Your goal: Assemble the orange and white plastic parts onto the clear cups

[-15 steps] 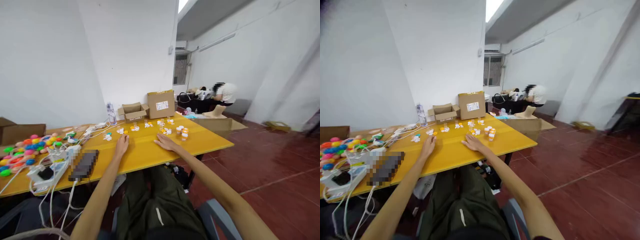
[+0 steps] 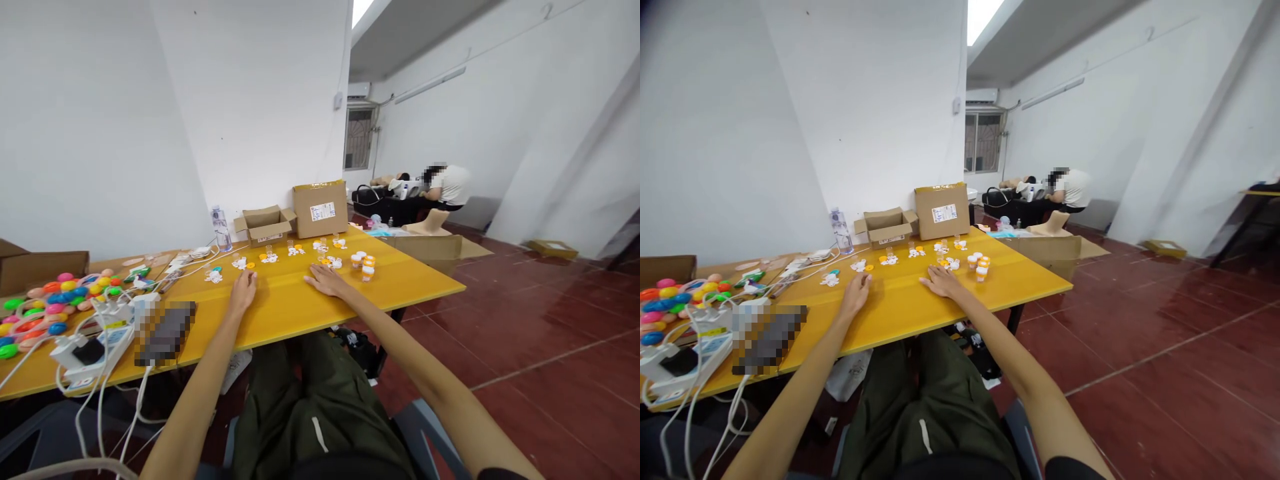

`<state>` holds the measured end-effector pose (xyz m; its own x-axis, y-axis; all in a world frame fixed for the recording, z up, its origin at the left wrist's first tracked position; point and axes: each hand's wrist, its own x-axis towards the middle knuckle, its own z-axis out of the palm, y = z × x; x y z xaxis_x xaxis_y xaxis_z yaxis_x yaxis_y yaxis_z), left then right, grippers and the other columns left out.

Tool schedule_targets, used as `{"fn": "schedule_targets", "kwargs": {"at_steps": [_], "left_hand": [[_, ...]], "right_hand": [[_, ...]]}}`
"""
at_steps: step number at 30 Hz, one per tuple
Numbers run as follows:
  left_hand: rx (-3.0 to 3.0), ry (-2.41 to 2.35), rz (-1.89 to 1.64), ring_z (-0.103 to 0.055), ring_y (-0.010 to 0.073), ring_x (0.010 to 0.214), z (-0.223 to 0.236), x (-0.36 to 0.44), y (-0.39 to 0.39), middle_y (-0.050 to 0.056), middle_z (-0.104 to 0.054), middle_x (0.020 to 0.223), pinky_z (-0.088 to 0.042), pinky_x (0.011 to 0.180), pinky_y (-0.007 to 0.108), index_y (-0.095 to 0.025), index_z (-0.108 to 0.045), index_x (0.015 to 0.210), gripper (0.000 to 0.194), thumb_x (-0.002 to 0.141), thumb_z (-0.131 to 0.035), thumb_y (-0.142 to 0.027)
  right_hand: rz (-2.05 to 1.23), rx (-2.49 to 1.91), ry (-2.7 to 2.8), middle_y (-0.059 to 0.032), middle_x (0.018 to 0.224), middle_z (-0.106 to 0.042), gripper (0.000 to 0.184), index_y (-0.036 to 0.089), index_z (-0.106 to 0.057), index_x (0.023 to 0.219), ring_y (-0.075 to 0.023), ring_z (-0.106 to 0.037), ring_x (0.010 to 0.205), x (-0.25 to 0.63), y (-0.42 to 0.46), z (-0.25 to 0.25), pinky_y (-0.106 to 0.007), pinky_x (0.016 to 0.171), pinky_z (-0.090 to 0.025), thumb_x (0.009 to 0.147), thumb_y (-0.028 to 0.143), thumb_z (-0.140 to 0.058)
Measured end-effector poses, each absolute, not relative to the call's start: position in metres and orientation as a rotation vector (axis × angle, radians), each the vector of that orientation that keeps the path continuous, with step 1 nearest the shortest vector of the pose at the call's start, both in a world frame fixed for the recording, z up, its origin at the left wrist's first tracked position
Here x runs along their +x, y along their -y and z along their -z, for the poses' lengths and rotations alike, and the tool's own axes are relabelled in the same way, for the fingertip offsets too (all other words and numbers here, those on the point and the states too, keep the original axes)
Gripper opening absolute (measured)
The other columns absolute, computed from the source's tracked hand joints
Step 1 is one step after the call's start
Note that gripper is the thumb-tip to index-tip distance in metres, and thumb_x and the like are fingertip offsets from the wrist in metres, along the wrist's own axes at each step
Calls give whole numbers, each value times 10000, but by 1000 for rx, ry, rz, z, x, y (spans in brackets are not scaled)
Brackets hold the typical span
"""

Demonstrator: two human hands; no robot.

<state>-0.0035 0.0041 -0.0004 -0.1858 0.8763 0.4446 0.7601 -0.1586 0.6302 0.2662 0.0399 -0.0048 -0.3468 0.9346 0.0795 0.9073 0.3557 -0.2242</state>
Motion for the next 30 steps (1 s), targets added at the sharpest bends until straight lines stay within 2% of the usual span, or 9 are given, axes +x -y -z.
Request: {"fn": "schedule_targets", "kwargs": {"at_steps": [5, 9, 14, 19, 22, 25, 30], "left_hand": [[1926, -1916, -1257, -690, 263, 971, 0, -4, -3, 75, -731, 932, -536, 880, 395, -222, -638, 861, 166, 918, -510, -312], [1928, -1921, -1254, -690, 265, 964, 1, -4, -3, 80, -733, 941, -536, 868, 398, -222, -639, 857, 169, 916, -512, -317], [1915, -1942, -1248, -692, 260, 935, 1, -2, -2, 79, -730, 924, -536, 857, 396, -221, -633, 843, 173, 916, -509, -318], [1900, -1930, -1250, -689, 265, 974, 0, -1, -2, 80, -728, 926, -526, 901, 396, -224, -631, 841, 159, 913, -512, -302], [1915, -1911, -1258, -687, 266, 978, 1, -2, -3, 79, -727, 921, -531, 895, 396, -228, -632, 840, 163, 912, -515, -315], [1925, -1913, -1256, -687, 265, 964, 1, -2, -3, 81, -727, 928, -534, 883, 399, -227, -634, 842, 171, 913, -510, -322], [1920, -1925, -1256, -685, 259, 966, 1, -2, -2, 79, -728, 932, -530, 882, 389, -226, -628, 829, 167, 911, -518, -323]], "right_hand": [[-97, -1799, 2318, -143, 1599, -382, 575, 165, -507, 1438, -315, -348, 1461, 262, -38, 0, -492, 1172, -254, 1047, 494, -242], [16, -1726, 2317, -157, 1544, -458, 516, 159, -561, 1370, -314, -420, 1398, 264, -32, 5, -492, 1135, -305, 1050, 450, -280], [350, -1533, 2331, -148, 1520, -495, 472, 173, -548, 1395, -315, -415, 1398, 276, -23, 7, -475, 1134, -318, 1009, 403, -402], [555, -1650, 2152, -191, 1503, -500, 476, 156, -558, 1392, -382, -413, 1379, 305, -25, -9, -541, 1092, -332, 967, 343, -453], [526, -1872, 2019, -203, 1540, -445, 487, 160, -549, 1405, -418, -372, 1401, 319, -27, -22, -591, 1079, -326, 970, 356, -452], [348, -2078, 1972, -182, 1547, -431, 489, 210, -541, 1418, -424, -379, 1396, 326, -29, -30, -608, 1042, -369, 979, 404, -443], [158, -2199, 1964, -177, 1441, -508, 424, 242, -606, 1335, -373, -484, 1308, 333, -32, -30, -530, 964, -466, 1006, 399, -390]]}}
